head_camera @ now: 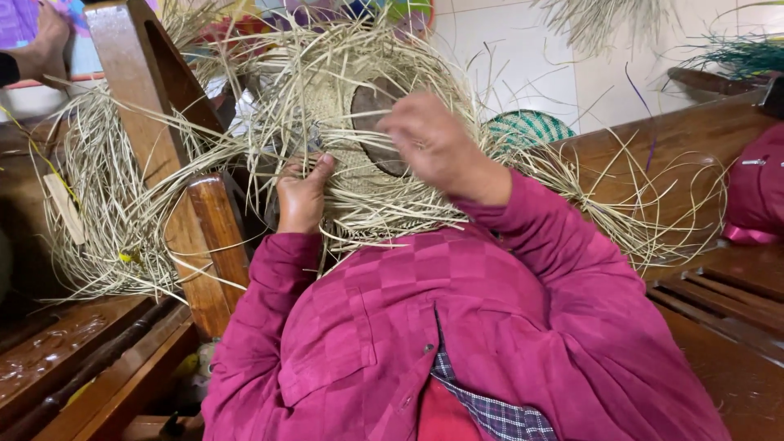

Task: The person is weaving a straw hat by hand, interlacing individual straw strands into the structure.

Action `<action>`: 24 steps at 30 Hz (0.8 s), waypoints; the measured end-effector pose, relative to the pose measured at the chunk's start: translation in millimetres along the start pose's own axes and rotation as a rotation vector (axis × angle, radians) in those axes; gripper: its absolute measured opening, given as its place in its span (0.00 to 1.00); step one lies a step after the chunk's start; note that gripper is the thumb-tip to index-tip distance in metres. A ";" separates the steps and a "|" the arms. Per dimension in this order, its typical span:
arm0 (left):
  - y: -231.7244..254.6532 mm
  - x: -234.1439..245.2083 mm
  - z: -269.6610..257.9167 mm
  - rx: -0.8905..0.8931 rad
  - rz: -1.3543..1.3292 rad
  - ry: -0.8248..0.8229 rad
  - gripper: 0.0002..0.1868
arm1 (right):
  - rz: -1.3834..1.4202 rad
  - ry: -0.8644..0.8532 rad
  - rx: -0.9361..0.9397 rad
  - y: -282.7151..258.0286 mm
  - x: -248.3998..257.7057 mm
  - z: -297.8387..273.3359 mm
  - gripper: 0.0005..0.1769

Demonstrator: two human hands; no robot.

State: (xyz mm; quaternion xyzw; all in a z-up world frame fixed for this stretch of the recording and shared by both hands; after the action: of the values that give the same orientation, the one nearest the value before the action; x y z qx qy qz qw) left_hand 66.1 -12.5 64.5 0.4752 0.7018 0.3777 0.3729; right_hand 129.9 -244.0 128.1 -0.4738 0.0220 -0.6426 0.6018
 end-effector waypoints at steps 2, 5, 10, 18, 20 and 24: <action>-12.7 3.2 9.8 -0.009 -0.020 -0.016 0.12 | 0.006 -0.117 0.071 -21.6 -21.4 13.7 0.08; -33.4 11.1 23.9 -0.064 -0.006 -0.043 0.10 | -0.048 -0.331 0.083 -22.6 -52.8 27.7 0.07; -38.1 12.8 29.6 -0.208 0.114 -0.028 0.07 | -0.361 -0.442 0.062 0.3 -82.3 40.9 0.07; -54.0 11.6 27.9 -0.291 -0.057 -0.061 0.07 | -0.160 -0.579 -0.085 14.8 -86.4 47.3 0.11; -26.7 4.1 15.1 -0.306 0.014 -0.041 0.06 | -0.179 -0.586 -0.044 10.9 -84.1 45.4 0.14; -9.5 13.4 28.7 -0.274 0.257 -0.049 0.04 | -0.425 -0.561 0.020 8.7 -85.0 41.6 0.13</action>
State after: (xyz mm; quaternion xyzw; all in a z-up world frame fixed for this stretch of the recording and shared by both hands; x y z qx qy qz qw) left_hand 84.2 2.8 41.3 0.5149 0.5679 0.5025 0.3998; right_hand 148.1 -156.3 96.3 -0.6199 -0.2496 -0.5985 0.4418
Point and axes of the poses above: each hand's wrist, its own z-axis towards the middle knuckle, its own x-axis out of the back of the hand, y = z × x, the point moved 3 cm from there along z, towards the middle knuckle, and after that the axes turned 7 degrees about -y, right-handed, at the moved point
